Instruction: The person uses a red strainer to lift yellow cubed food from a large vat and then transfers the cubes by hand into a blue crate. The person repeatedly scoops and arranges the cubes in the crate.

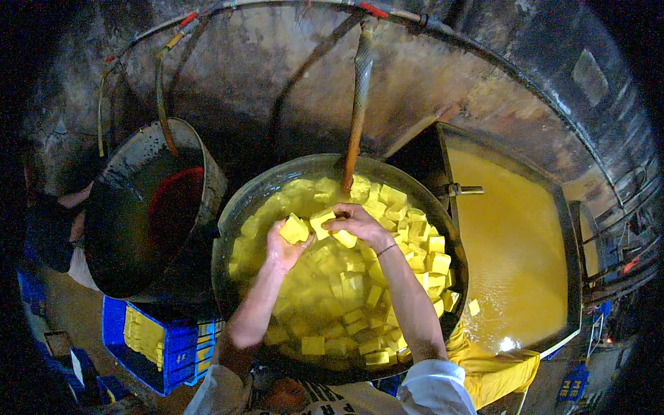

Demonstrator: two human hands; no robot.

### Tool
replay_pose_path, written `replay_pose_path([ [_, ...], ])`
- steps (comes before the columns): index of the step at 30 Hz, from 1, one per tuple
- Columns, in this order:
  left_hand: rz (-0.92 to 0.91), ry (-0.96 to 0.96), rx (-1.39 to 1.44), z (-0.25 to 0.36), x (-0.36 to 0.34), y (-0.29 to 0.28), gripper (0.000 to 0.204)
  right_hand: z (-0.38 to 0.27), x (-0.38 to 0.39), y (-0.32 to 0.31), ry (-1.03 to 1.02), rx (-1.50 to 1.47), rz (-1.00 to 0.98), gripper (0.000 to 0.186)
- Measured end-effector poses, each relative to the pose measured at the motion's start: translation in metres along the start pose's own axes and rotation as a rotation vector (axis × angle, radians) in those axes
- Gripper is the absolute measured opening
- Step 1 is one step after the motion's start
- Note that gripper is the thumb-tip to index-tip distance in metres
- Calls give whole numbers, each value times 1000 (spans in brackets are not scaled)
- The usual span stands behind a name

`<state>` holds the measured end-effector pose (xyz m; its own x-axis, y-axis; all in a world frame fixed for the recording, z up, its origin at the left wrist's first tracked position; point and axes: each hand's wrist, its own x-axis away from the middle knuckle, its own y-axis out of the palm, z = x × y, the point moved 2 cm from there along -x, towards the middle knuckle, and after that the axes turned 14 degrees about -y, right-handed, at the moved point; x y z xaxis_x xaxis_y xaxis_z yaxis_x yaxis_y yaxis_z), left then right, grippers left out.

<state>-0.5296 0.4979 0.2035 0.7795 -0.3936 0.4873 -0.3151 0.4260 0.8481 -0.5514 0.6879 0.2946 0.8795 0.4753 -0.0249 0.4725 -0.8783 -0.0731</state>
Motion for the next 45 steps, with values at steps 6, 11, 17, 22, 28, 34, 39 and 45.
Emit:
replay_pose_path([
  [6,-57,119,136,-5,17,8,36,-19,0,11,-68,622,-132,35],
  [11,-220,113,141,4,28,12,46,-5,-3,37,-194,340,42,48],
  [17,-244,127,101,-5,19,4,53,22,-9,47,-18,149,13,37],
  [22,57,247,-138,11,9,-20,45,15,1,44,-182,108,161,38],
  [28,295,553,-969,2,34,27,42,15,15,20,-261,173,165,35],
  [34,-181,458,-1182,8,52,47,51,-10,16,37,-196,243,61,36],
  [39,-109,432,-640,33,100,18,37,-60,36,74,-208,170,87,53],
  [45,179,816,-559,89,267,-35,28,-53,50,100,-214,98,95,22],
])
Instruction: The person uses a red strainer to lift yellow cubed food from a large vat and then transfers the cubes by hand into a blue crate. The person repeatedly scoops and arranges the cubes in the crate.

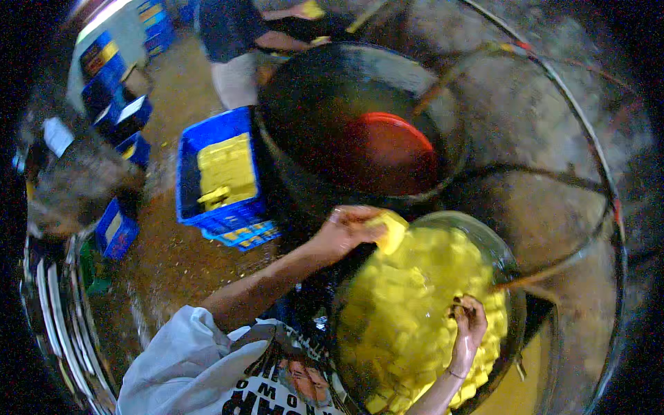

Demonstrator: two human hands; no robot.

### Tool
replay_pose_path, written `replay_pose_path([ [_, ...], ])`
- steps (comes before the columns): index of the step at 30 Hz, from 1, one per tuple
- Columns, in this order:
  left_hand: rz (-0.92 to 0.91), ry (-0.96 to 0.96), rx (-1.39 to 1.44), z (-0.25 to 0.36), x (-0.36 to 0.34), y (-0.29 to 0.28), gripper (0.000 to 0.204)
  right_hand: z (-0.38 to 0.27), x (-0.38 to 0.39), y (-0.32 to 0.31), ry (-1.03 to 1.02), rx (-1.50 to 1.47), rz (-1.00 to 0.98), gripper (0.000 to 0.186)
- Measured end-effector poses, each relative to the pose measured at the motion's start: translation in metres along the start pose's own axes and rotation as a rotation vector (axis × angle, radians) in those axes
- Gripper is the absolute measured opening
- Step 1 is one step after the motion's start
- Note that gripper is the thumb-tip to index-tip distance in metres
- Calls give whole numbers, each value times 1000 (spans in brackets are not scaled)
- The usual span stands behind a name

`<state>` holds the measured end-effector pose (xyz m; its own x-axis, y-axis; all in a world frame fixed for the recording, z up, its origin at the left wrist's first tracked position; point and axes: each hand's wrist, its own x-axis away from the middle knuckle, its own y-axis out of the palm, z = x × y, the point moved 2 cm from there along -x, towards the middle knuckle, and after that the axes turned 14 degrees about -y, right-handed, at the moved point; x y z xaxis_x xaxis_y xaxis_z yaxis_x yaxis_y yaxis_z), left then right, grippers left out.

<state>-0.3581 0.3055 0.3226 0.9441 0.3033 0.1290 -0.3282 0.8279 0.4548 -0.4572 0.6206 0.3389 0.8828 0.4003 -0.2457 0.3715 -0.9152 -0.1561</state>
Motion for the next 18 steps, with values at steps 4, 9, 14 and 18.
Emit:
replay_pose_path([
  [4,517,209,157,47,94,-130,21,24,-5,42,21,-30,-197,27],
  [9,937,448,391,42,231,-299,32,20,-1,84,-19,-32,-247,33],
  [14,1424,628,600,36,341,-410,38,2,26,121,64,17,-157,32],
  [18,1433,613,549,38,349,-478,44,5,54,121,136,173,-96,37],
])
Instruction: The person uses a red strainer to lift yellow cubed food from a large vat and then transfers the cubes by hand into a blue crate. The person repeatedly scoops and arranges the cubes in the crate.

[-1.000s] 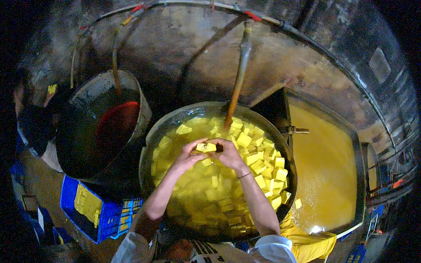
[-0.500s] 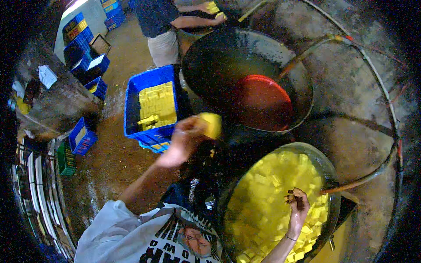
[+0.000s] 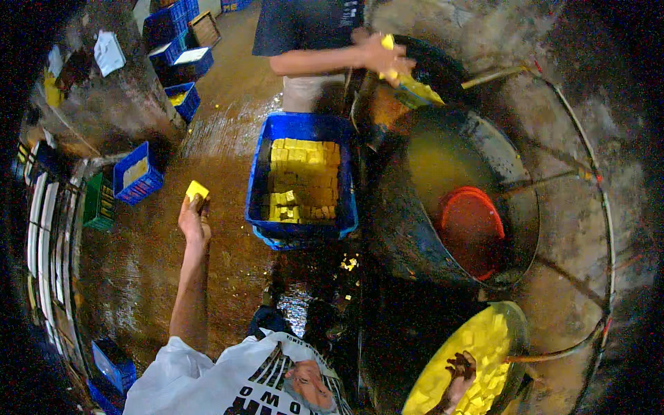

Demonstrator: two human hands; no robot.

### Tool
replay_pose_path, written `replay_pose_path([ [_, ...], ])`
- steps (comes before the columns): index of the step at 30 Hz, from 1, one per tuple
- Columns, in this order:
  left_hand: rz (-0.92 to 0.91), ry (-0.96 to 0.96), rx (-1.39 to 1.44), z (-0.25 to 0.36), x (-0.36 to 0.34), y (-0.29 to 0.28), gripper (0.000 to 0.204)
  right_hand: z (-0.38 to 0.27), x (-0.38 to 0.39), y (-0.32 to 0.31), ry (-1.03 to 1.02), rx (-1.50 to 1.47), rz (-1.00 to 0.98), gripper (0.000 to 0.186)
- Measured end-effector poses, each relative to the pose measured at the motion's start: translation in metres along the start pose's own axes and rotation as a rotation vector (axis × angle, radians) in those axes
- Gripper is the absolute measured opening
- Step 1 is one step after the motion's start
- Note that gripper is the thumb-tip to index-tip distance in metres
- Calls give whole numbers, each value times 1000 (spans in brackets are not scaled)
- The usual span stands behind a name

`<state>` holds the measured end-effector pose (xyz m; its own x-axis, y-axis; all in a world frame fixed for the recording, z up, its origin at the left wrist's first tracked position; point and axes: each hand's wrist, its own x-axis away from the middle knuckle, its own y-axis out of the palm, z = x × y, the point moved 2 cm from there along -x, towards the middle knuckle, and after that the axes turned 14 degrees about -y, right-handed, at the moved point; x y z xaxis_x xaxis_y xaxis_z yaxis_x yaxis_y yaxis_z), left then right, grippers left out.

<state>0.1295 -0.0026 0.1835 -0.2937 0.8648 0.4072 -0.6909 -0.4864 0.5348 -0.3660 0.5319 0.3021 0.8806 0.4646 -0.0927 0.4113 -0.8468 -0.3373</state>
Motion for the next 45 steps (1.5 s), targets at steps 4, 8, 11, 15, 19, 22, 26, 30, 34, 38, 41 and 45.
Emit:
replay_pose_path([
  [4,15,-62,-610,-54,-79,-2,35,-25,24,19,14,183,-1,36],
  [8,-240,-366,-669,-160,-203,-140,53,3,33,46,11,153,11,39],
  [11,-114,65,-1038,-215,-178,-164,57,46,48,35,-58,307,35,38],
  [15,-208,60,-821,-221,-9,-86,55,57,87,-1,53,483,177,35],
  [19,-394,421,-960,-170,100,18,52,53,68,32,67,482,273,43],
  [22,-877,484,-721,-139,195,108,42,65,70,38,-218,466,9,46],
  [26,-1172,68,-597,-177,315,173,25,53,73,50,-124,220,-10,44],
  [30,-1692,-55,-685,-224,455,192,11,7,70,20,-9,395,22,39],
  [34,-2301,167,-1099,-295,551,187,27,34,61,-74,31,678,243,38],
  [38,-2292,589,-1261,-370,600,185,42,76,21,-137,-53,837,203,49],
  [41,-2237,762,-1449,-421,630,188,48,106,-10,-153,-55,959,39,56],
  [45,-2255,582,-1710,-488,614,176,41,138,-47,-137,264,1050,-482,57],
])
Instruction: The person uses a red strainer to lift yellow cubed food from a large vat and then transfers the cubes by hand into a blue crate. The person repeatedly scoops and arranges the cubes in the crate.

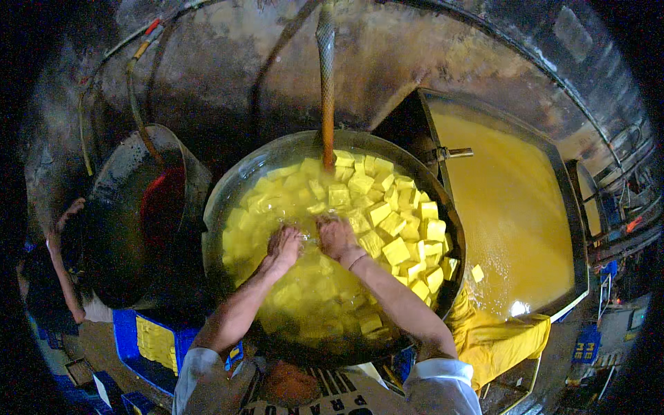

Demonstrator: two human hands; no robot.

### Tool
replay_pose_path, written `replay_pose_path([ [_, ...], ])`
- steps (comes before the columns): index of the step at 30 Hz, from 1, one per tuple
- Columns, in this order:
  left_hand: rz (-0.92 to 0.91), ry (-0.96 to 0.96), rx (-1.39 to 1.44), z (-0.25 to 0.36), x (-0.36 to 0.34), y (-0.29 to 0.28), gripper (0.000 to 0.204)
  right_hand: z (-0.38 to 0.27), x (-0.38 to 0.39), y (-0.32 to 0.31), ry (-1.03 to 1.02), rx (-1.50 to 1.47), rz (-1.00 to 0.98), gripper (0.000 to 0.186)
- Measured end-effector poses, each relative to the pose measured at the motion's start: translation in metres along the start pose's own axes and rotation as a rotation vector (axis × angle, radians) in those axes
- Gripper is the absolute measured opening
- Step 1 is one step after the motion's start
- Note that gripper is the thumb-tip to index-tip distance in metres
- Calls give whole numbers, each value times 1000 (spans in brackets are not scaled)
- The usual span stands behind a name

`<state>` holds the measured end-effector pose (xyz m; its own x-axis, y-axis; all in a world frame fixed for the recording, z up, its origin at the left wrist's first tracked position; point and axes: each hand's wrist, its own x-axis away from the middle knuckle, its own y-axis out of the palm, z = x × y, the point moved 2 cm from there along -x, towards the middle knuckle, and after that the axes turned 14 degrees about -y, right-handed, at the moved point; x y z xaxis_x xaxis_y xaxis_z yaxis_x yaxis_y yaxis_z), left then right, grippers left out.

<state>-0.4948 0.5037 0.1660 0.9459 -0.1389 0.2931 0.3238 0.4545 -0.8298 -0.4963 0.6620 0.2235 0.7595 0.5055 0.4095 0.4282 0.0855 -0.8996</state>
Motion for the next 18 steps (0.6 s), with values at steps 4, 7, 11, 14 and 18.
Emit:
replay_pose_path([
  [4,-165,-102,25,27,11,-33,37,-4,25,12,-76,90,254,48],
  [7,77,134,-23,-3,16,-14,33,-5,29,-2,-154,54,143,58],
  [11,41,215,-16,5,26,-25,39,10,35,1,-201,-145,56,57],
  [14,-62,254,66,43,28,-52,38,31,53,-31,-158,-502,-26,57],
  [18,-97,307,20,63,13,-51,51,67,40,-42,-365,-742,476,34],
])
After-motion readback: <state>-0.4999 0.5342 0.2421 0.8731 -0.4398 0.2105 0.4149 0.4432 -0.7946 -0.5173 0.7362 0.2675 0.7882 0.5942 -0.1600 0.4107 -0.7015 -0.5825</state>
